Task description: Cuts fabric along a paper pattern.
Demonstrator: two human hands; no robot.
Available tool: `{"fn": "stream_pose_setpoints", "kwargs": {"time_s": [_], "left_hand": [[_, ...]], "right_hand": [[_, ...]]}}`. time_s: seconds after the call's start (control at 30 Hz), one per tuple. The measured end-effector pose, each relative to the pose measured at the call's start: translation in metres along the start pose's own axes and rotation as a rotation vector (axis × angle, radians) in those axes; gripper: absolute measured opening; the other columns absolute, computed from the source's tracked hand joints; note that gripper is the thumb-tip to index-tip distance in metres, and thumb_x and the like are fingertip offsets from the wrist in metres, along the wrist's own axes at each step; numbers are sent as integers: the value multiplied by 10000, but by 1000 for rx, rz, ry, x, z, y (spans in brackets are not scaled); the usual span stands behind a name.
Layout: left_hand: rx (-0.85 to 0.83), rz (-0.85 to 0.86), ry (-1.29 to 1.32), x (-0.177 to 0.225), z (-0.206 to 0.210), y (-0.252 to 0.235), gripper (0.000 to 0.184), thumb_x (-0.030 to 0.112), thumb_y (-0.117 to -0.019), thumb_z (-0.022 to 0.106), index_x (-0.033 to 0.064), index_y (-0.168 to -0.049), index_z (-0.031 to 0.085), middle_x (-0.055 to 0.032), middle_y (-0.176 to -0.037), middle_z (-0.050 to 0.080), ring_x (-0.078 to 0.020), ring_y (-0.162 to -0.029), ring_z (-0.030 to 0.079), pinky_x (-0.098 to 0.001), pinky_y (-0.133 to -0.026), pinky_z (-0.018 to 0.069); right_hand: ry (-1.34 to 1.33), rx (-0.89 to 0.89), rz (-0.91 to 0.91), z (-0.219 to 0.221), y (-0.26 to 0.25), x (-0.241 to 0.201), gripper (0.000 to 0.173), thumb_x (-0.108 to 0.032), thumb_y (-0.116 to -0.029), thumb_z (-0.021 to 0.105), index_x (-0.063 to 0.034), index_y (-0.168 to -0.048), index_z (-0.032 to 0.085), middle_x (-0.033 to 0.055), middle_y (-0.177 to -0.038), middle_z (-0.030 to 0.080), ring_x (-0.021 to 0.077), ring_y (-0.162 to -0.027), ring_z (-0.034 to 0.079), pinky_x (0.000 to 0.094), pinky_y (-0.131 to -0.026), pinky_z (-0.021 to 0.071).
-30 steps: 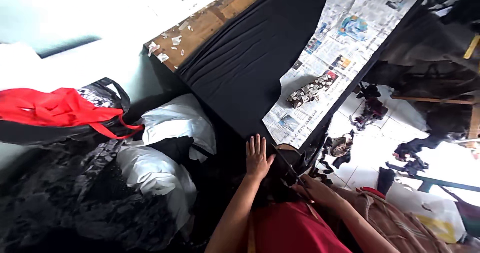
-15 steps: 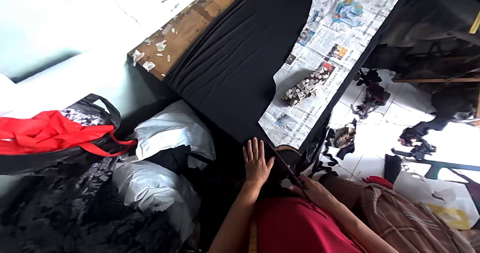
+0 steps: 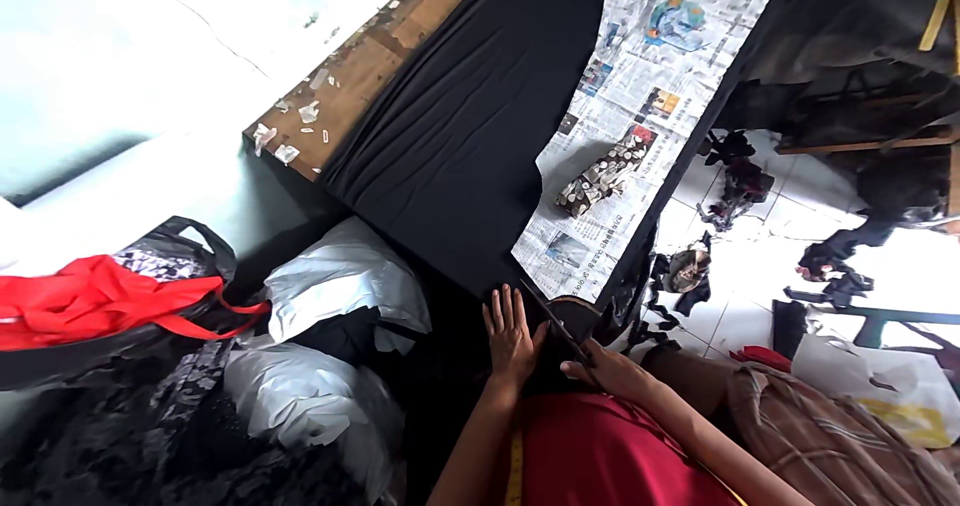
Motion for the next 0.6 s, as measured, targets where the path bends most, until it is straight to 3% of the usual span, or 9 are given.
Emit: {"fn": "stream_pose_setpoints", "kwargs": {"time_s": [0.17, 0.37, 0.47, 0.6], "left_hand": [[6, -8, -31, 2, 0, -1, 891, 673, -974, 398, -16, -1539, 414, -218, -1614, 376, -430, -1508, 320, -666, -1210, 178], [-6, -25, 17, 0, -2, -1, 895, 688, -985, 367, -9, -1546, 407, -213, -1623, 361, -417, -1514, 314, -671, -1217, 151], [13, -22, -16, 0, 0, -1, 900, 699, -982, 358, -4, -1542, 419, -203, -1617, 378, -404, -1510, 332, -667, -1216, 157], [55, -10, -27, 0, -1, -1, 897, 694, -972, 398, -11, -1524, 444, -194, -1592, 424, -411, -1489, 369, -669, -1211, 173]], "right_hand": [[-53, 105, -22, 8, -7, 11, 796, -771, -882, 571, -90, -1295, 586, 151, -1052, 694, 316, -958, 686, 559, -879, 546], [-64, 20, 7, 0, -6, -5, 847, -771, -891, 559, -71, -1367, 526, 184, -1052, 684, 315, -864, 692, 531, -813, 569], [-93, -29, 31, -6, -14, -21, 875, -792, -889, 535, -85, -1399, 468, 163, -1025, 666, 267, -761, 678, 472, -730, 581], [-109, 71, 4, -4, -17, -25, 789, -736, -918, 560, -66, -1334, 530, 156, -1004, 664, 259, -752, 669, 461, -730, 575]]}}
Point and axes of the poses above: each hand's wrist, its own y-axis away from the middle knuckle, its own z-axis out of the palm, x = y × z, the point moved 1 cm from there along -y, towards the middle knuckle
